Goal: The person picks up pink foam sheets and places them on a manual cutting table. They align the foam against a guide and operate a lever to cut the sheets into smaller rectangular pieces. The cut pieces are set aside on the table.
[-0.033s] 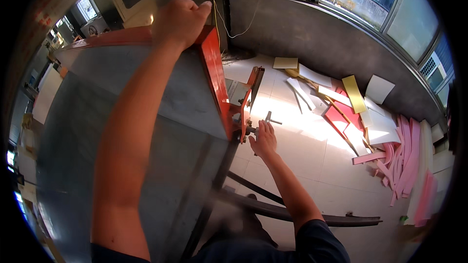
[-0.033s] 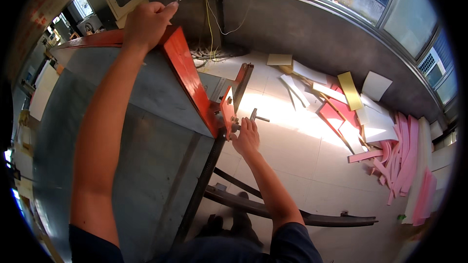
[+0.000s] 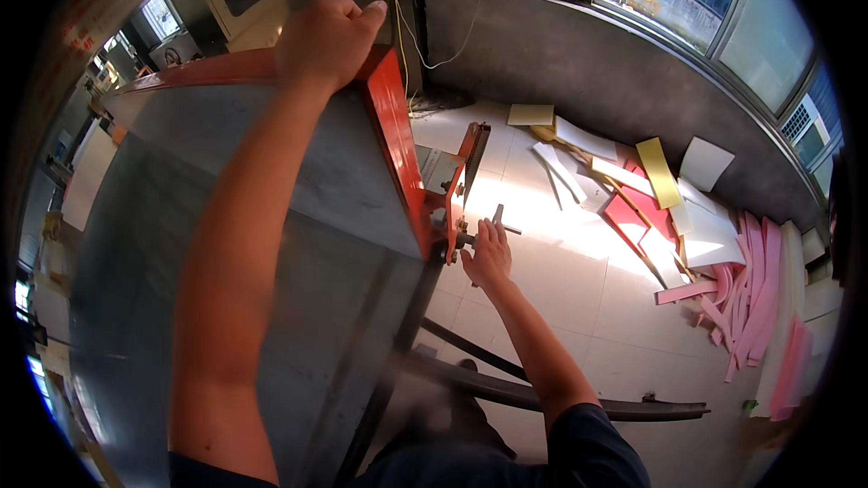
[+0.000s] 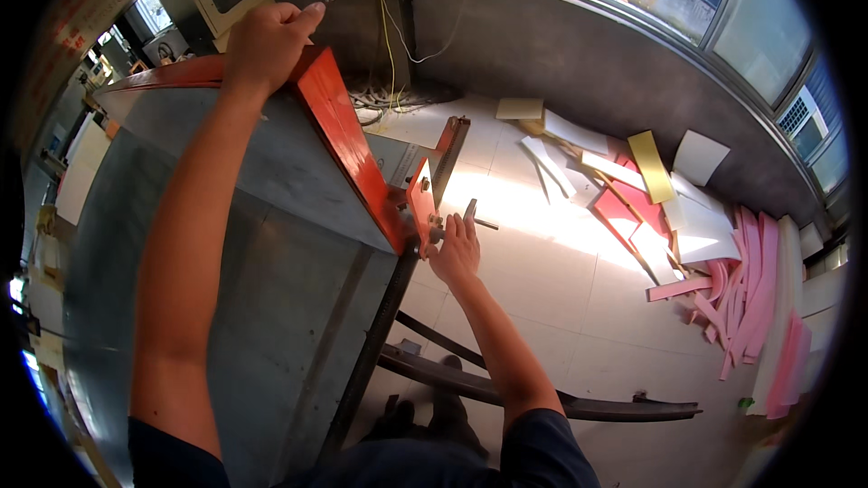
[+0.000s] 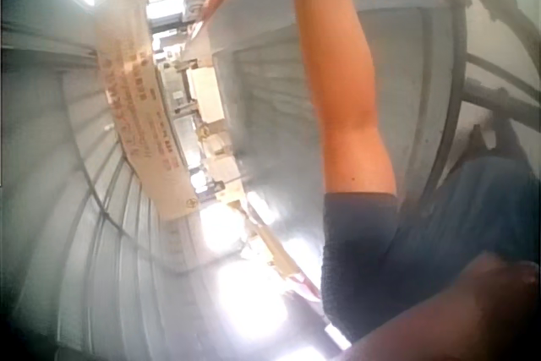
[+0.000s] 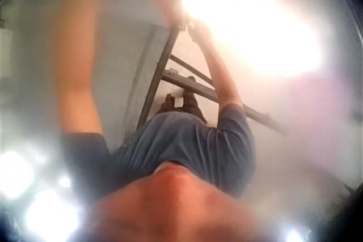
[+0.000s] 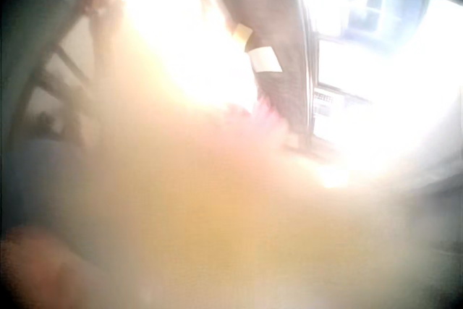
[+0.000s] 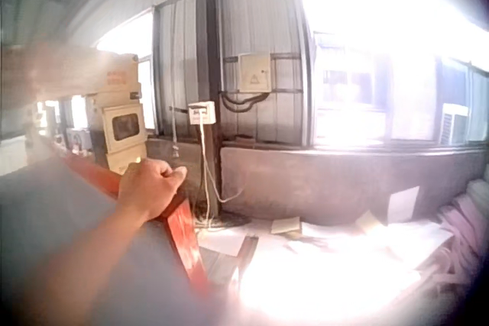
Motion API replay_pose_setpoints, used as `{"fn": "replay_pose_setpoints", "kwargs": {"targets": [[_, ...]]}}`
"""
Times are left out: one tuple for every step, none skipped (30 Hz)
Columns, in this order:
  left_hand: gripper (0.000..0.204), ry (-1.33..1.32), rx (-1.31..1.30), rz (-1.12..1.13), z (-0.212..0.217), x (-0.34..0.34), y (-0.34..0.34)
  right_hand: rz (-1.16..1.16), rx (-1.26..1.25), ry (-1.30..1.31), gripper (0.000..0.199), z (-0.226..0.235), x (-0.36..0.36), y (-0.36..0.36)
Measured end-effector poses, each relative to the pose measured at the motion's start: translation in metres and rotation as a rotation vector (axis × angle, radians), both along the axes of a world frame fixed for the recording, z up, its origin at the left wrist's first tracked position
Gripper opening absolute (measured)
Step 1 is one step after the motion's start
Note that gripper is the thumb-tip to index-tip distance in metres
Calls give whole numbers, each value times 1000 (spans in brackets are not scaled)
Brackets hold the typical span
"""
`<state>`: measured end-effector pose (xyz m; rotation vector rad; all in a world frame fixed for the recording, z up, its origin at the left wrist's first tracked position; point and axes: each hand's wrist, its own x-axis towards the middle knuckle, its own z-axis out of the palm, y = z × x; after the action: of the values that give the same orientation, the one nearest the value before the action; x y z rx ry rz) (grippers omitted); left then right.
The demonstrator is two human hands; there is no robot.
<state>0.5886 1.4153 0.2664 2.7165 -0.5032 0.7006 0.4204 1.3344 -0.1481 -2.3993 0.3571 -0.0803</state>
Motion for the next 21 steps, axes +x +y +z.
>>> {"fn": "replay_pose_setpoints", "kwargs": {"targets": [[49, 9, 10, 10, -3, 5, -2, -3, -32, 1, 75, -5, 11, -2], [49, -2, 16, -5, -7, 11, -6, -5, -64, 1, 75, -11, 20, -3], [48, -12, 21, -20, -11, 17, -10, -14, -64, -14, 75, -24, 28, -7], [47, -20, 27, -31, -14, 23, -10, -14, -52, -2, 74, -29, 39, -10], [36, 33, 98, -31, -9, 22, -21, -29, -100, -58, 74, -47, 49, -20], [40, -10, 74, -46, -11, 26, -31, -47, -148, -114, 73, -66, 60, -32], [43, -44, 55, -40, -21, 30, -32, -97, -16, -76, 73, -66, 67, -41], [47, -80, 31, -41, -28, 33, -35, -156, 110, -36, 72, -60, 77, -53], [48, -52, 48, -79, -22, 34, -47, -237, 121, -64, 71, -59, 89, -65], [48, -36, 111, -22, -4, 17, -26, -224, 184, -97, 69, -52, 97, -35], [48, -149, 170, -117, -8, 32, -27, -317, 201, -100, 67, -64, 107, -40], [49, -101, 253, -100, -9, 44, -28, -408, 219, -104, 65, -75, 114, -43], [49, -108, 266, -106, -12, 48, -30, -443, 236, -23, 59, -80, 123, -52], [49, -114, 279, -106, -14, 48, -30, -472, 251, 60, 53, -72, 126, -57], [49, -41, 260, -118, -12, 46, -30, -409, 198, 170, 40, -64, 129, -61], [49, 26, 237, -135, -8, 41, -33, -445, 198, 196, 29, -54, 129, -63], [49, 24, 258, -179, -5, 34, -36, -443, 172, 207, 28, -56, 128, -67], [54, 157, 232, -269, 1, 24, -32, -440, 146, 217, 28, -59, 125, -72], [56, 151, 274, -267, -3, 37, -36, -454, 164, 170, 30, -67, 119, -73], [59, 159, 321, -248, -11, 58, -33, -431, 244, 223, 34, -47, 112, -61], [60, 189, 254, -265, -5, 68, -33, -482, 180, 167, 37, -55, 113, -67]]}}
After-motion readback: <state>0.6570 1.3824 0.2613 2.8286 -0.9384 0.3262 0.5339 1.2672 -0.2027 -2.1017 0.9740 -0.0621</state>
